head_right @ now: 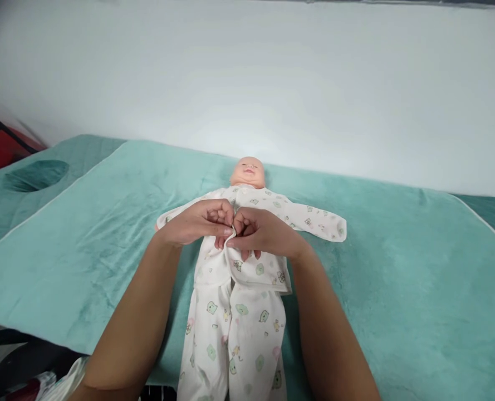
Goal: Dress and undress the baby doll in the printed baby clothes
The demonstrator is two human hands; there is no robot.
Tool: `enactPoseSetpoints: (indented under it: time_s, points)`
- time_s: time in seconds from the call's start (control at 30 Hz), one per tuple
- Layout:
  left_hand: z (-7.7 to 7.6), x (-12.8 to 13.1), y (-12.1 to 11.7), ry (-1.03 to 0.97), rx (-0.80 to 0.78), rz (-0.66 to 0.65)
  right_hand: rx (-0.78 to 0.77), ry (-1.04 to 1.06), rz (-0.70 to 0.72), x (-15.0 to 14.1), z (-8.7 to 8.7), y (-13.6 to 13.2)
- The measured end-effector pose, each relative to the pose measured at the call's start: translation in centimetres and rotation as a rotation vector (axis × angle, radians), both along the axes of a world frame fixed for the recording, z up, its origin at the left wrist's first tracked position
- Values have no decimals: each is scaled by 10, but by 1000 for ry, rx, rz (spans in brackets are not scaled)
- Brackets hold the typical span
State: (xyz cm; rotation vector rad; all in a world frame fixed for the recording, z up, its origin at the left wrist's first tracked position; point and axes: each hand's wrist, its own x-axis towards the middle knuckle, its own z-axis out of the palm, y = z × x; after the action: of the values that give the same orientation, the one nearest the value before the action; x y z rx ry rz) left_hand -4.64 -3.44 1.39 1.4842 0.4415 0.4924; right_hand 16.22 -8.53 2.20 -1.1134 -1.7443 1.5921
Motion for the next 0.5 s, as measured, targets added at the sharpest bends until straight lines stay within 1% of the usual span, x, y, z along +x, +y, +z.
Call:
enactPoseSetpoints:
  time_s: [0.13, 0.27, 0.33, 0.5]
  points:
    - [1, -1, 0, 19, 25, -3, 18, -58, -61, -6, 4, -3]
    - [0, -2, 0, 42, 27, 11, 31, -66, -90, -10, 4, -5]
    - [-1, -3, 1, 31, 36, 4, 22, -60, -81, -9, 3, -4]
    - [-2, -4, 1, -13, 29, -20, -8, 7, 0, -1, 0, -1]
